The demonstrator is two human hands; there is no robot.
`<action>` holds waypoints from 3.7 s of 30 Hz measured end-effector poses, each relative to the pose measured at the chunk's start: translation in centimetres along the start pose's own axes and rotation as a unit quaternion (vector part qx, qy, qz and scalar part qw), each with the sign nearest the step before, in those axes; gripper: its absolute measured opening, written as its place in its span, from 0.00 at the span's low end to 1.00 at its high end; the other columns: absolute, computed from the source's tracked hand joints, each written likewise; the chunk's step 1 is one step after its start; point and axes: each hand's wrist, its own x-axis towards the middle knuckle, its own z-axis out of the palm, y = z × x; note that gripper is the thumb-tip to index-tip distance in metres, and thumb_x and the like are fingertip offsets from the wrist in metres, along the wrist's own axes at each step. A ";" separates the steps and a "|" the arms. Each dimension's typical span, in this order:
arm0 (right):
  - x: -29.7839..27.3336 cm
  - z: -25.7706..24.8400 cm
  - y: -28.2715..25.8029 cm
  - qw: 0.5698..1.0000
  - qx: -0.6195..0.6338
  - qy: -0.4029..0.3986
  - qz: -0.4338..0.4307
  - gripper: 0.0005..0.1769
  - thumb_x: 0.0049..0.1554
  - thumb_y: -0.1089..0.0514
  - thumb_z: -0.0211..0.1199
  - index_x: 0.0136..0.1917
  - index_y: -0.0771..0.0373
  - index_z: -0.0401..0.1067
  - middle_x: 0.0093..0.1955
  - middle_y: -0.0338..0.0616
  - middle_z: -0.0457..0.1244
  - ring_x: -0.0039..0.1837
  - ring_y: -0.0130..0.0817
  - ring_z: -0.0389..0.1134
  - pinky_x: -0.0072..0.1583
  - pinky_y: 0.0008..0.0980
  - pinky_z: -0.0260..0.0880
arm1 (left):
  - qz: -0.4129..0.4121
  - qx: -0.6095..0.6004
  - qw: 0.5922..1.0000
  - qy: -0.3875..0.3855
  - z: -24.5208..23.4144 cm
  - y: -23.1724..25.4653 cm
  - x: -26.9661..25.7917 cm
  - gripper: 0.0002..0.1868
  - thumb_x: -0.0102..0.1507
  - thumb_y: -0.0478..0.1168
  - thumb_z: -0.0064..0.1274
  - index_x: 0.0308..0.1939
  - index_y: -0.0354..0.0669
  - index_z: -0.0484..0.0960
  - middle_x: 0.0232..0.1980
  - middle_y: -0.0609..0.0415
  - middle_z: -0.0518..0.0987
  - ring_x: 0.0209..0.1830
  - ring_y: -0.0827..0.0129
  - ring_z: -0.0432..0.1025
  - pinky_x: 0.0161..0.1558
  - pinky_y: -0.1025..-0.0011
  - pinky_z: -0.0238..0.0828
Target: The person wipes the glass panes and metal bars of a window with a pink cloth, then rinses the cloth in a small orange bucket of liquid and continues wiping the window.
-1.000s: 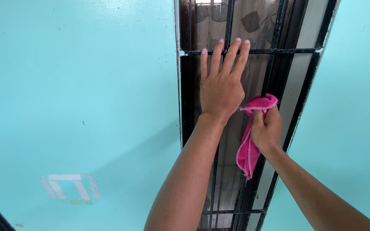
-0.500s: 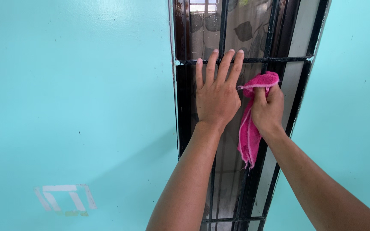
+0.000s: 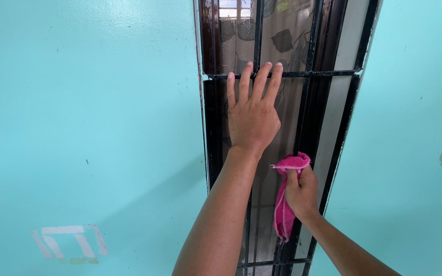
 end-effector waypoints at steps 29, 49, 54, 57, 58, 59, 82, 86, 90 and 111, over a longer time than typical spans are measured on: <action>13.3 -2.4 -11.7 0.893 -0.218 0.208 -0.335 0.07 0.59 0.66 0.67 0.50 0.56 0.76 0.74 0.50 0.52 0.74 0.48 0.49 0.72 0.46 0.55 | 0.049 0.001 0.999 -0.015 -1.4 -1.9 0.0 0.38 0.64 0.36 0.48 0.79 0.52 0.57 0.80 0.60 0.59 0.81 0.65 0.53 0.82 0.55 0.38; 15.5 -5.0 -14.8 0.841 -0.255 0.092 -0.469 0.08 0.55 0.61 0.77 0.50 0.56 0.84 0.64 0.41 0.64 0.62 0.40 0.56 0.63 0.36 0.66 | 0.055 -0.102 0.992 0.043 -2.0 -2.4 0.0 0.38 0.57 0.33 0.54 0.72 0.35 0.63 0.73 0.46 0.64 0.76 0.56 0.59 0.78 0.56 0.50; 15.4 -6.0 -14.3 0.834 -0.281 0.095 -0.465 0.07 0.53 0.60 0.77 0.47 0.56 0.83 0.63 0.41 0.63 0.61 0.41 0.57 0.62 0.37 0.66 | 0.091 -0.067 0.992 0.048 -2.2 -3.2 0.0 0.35 0.60 0.35 0.55 0.72 0.36 0.66 0.74 0.47 0.65 0.76 0.61 0.60 0.77 0.58 0.50; 15.3 -6.6 -12.9 0.832 -0.283 0.131 -0.458 0.06 0.56 0.60 0.76 0.49 0.55 0.83 0.64 0.41 0.63 0.63 0.40 0.57 0.63 0.36 0.65 | 0.101 -0.039 0.993 0.043 -1.9 -3.5 0.0 0.33 0.61 0.35 0.54 0.72 0.38 0.67 0.74 0.50 0.66 0.76 0.63 0.61 0.78 0.59 0.51; 15.4 -6.7 -12.4 0.832 -0.284 0.145 -0.454 0.05 0.58 0.59 0.76 0.49 0.54 0.83 0.63 0.42 0.62 0.62 0.41 0.57 0.62 0.36 0.64 | 0.098 -0.038 0.993 0.046 -1.9 -3.5 0.0 0.33 0.61 0.35 0.54 0.72 0.38 0.67 0.74 0.50 0.66 0.76 0.63 0.62 0.77 0.59 0.52; 15.6 -7.1 -11.8 0.831 -0.286 0.161 -0.450 0.04 0.60 0.57 0.77 0.49 0.53 0.84 0.62 0.43 0.62 0.62 0.41 0.57 0.60 0.35 0.63 | 0.096 -0.036 0.993 0.051 -1.8 -3.4 0.0 0.33 0.61 0.35 0.54 0.72 0.38 0.68 0.74 0.50 0.66 0.75 0.63 0.62 0.77 0.59 0.52; 17.8 -11.9 -9.2 0.809 -0.407 0.103 -0.411 0.07 0.52 0.56 0.78 0.46 0.52 0.84 0.57 0.36 0.63 0.57 0.37 0.57 0.60 0.30 0.68 | 0.026 0.030 0.997 0.071 0.8 -0.1 0.3 0.37 0.61 0.35 0.57 0.75 0.55 0.69 0.71 0.44 0.58 0.75 0.51 0.55 0.76 0.50 0.46; 18.6 -14.2 -7.3 0.812 -0.410 0.112 -0.401 0.04 0.59 0.56 0.77 0.49 0.50 0.84 0.59 0.35 0.62 0.59 0.38 0.57 0.58 0.29 0.68 | 0.037 0.056 0.995 0.074 1.1 -0.8 0.1 0.35 0.64 0.33 0.55 0.76 0.58 0.69 0.73 0.47 0.59 0.77 0.55 0.55 0.78 0.54 0.45; 18.2 -15.4 -6.2 0.787 -0.459 0.153 -0.383 0.06 0.60 0.53 0.77 0.49 0.54 0.84 0.57 0.39 0.62 0.60 0.38 0.57 0.60 0.31 0.68 | 0.028 0.055 0.994 0.086 1.4 -0.6 -0.2 0.32 0.67 0.33 0.55 0.75 0.59 0.69 0.73 0.48 0.59 0.77 0.57 0.56 0.78 0.54 0.46; 12.3 -13.3 -2.0 0.841 -0.388 0.188 -0.327 0.07 0.56 0.58 0.76 0.49 0.54 0.83 0.60 0.44 0.62 0.59 0.42 0.58 0.59 0.36 0.67 | 0.027 0.054 0.995 0.073 1.4 -0.5 -0.3 0.35 0.65 0.32 0.56 0.76 0.57 0.68 0.74 0.47 0.57 0.78 0.55 0.54 0.79 0.53 0.46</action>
